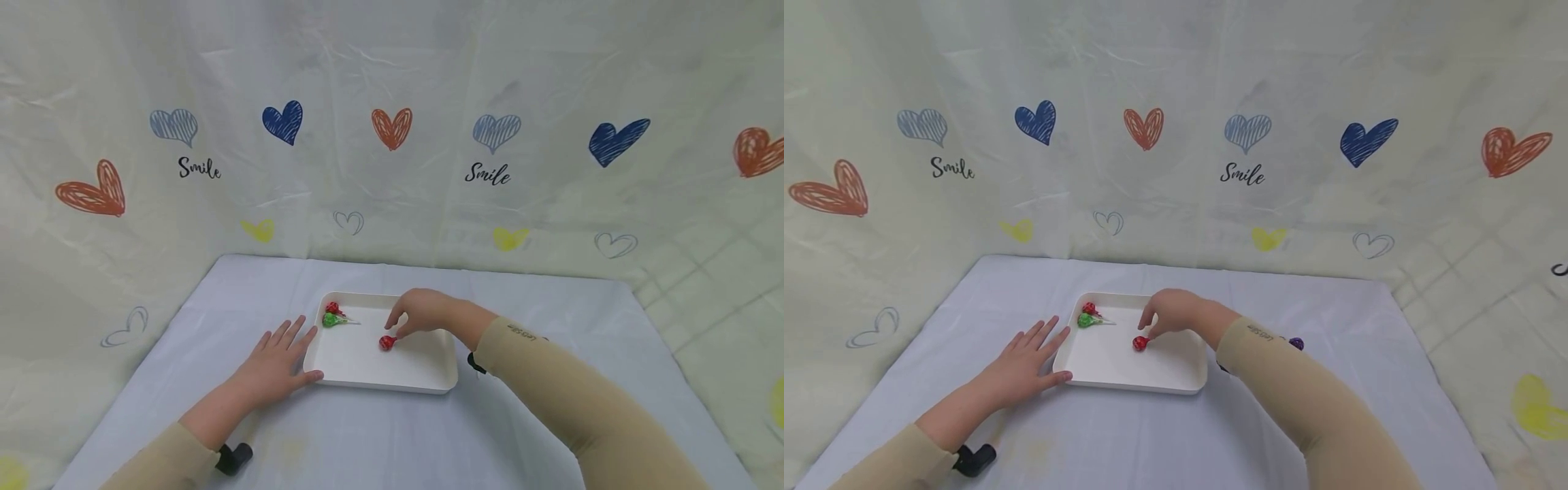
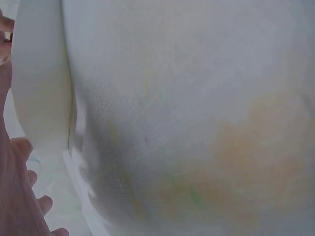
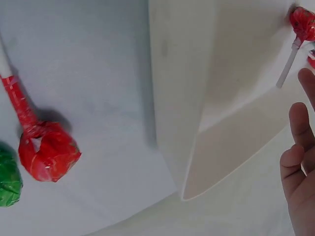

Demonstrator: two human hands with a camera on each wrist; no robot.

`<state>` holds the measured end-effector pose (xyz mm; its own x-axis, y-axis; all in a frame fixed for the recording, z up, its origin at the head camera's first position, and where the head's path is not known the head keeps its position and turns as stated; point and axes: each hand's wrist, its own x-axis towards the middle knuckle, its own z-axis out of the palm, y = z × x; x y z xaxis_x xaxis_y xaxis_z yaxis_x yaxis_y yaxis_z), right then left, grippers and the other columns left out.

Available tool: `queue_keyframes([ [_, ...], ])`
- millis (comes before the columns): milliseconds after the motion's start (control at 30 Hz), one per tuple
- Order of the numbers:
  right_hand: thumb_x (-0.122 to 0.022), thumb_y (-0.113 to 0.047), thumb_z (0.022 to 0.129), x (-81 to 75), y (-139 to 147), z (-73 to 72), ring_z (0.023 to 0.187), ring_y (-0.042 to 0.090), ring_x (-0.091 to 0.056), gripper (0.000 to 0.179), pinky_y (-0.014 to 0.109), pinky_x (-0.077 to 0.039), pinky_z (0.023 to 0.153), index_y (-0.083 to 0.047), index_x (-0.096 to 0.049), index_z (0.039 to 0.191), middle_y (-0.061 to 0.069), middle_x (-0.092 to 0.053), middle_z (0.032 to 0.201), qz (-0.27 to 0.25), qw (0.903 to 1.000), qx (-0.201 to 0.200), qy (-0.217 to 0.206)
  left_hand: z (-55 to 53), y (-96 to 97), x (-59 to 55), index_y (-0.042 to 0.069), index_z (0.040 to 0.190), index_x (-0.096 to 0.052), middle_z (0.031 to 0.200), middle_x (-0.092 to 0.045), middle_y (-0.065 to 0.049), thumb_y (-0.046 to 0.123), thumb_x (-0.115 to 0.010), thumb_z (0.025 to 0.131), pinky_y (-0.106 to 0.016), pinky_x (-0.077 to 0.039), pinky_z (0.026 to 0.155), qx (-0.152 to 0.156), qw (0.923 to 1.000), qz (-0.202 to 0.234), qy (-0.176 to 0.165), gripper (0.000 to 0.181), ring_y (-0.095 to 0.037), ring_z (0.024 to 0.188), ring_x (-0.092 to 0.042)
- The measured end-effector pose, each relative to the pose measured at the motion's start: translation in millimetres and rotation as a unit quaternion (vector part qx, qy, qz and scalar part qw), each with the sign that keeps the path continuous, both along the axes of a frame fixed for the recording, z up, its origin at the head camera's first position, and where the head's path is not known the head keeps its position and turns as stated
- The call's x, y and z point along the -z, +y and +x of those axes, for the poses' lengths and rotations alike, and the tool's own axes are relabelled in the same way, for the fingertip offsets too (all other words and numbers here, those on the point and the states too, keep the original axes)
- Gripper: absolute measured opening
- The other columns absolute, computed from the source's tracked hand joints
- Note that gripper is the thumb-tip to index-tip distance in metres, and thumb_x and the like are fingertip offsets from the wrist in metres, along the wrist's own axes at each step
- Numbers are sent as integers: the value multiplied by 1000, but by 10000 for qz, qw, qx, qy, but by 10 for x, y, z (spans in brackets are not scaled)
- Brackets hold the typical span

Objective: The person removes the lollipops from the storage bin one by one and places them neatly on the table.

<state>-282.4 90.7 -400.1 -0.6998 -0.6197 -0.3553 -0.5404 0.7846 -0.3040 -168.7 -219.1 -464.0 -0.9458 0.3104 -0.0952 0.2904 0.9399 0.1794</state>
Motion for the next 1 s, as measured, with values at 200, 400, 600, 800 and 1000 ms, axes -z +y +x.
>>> queue_keyframes([
  [200, -76, -25, 89, 30, -156, 30, 108, 11, -58, 23, 31, -48, 93, -37, -77, 109, -21, -67, 108, 105, 9995, -292, -62, 15, 17, -18, 19, 159, -23, 166, -9, -10, 75, -52, 85, -64, -11, 117, -6, 10000, 51, -3, 98, -39, 150, -9],
  [400, -74, -22, 90, 52, -221, 58, 104, 8, -56, 24, 29, -48, 91, -38, -77, 107, -22, -66, 109, 247, 9989, -323, -247, 17, 30, -22, 19, 159, -23, 166, -9, -10, 74, -53, 86, -63, -10, 117, -12, 10000, 45, 21, 97, -38, 151, -9],
  [600, -74, -24, 90, 71, -237, 75, 96, 6, -54, 24, 27, -47, 85, -42, -77, 105, -24, -63, 102, 506, 9981, -303, -172, 13, 30, -27, 20, 159, -23, 166, -9, -10, 75, -53, 86, -63, -10, 117, 17, 10000, 73, 15, 97, -38, 151, -9],
  [800, -74, -22, 90, 85, -232, 78, 94, 6, -54, 22, 26, -47, 84, -40, -78, 103, -22, -63, 100, 473, 9984, -272, -170, 15, 24, -34, 19, 159, -23, 166, -9, -10, 74, -53, 86, -63, -10, 117, 9, 10000, 67, -17, 96, -38, 151, -9],
  [1000, -77, -23, 88, 100, -217, 75, 81, 6, -58, 15, 26, -50, 77, -32, -79, 100, -19, -66, 87, 358, 9985, -301, -270, 19, 18, -45, 18, 159, -24, 166, -10, -11, 74, -53, 86, -64, -11, 117, 4, 10000, 17, -20, 96, -39, 150, -10],
])
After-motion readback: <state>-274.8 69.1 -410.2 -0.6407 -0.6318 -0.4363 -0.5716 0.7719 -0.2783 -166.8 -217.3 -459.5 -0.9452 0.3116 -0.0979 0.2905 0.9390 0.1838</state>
